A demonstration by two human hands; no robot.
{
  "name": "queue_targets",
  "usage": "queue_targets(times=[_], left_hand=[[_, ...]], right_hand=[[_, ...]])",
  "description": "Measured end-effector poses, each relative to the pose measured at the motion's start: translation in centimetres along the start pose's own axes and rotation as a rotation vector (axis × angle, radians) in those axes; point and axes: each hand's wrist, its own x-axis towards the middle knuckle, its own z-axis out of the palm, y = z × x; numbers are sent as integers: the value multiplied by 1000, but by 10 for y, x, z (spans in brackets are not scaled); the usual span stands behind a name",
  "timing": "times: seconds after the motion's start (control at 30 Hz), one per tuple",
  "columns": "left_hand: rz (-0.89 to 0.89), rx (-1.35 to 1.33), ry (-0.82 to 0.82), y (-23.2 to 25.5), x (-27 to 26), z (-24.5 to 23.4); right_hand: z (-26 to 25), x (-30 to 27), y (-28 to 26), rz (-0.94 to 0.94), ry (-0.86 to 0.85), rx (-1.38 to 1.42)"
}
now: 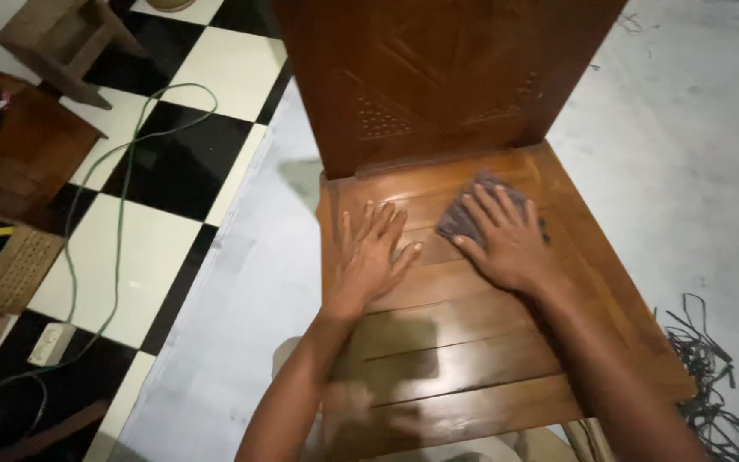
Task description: The person sands and polishes a wooden chair using a piece of sandpaper.
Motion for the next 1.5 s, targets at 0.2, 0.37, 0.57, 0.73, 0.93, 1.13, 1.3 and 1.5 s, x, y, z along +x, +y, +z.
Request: queue_targets(times=[0.2,0.37,0.57,0.73,0.93,1.13,1.3,1.5], left_hand=[[57,-5,59,-9,-1,2],[69,12,90,-13,3,12],[36,-17,86,-13,3,14],[38,-30,62,-7,-1,8],[53,15,59,-14,0,15],[54,10,47,-9,-3,11],[67,36,59,-12,-4,16],[92,45,69,-11,-9,15]], right_hand=[[2,-5,34,188,41,-16],[8,8,-8,56,41,-57],[-8,-5,-36,-227,-148,2],[-11,-3,4,41,-146,-75],[10,-9,1,-63,-177,-135],[-31,-26,-34,-169,-327,-48],[-23,-21,2,-57,-190,-64],[-21,-32,-2,-51,-144,-35]])
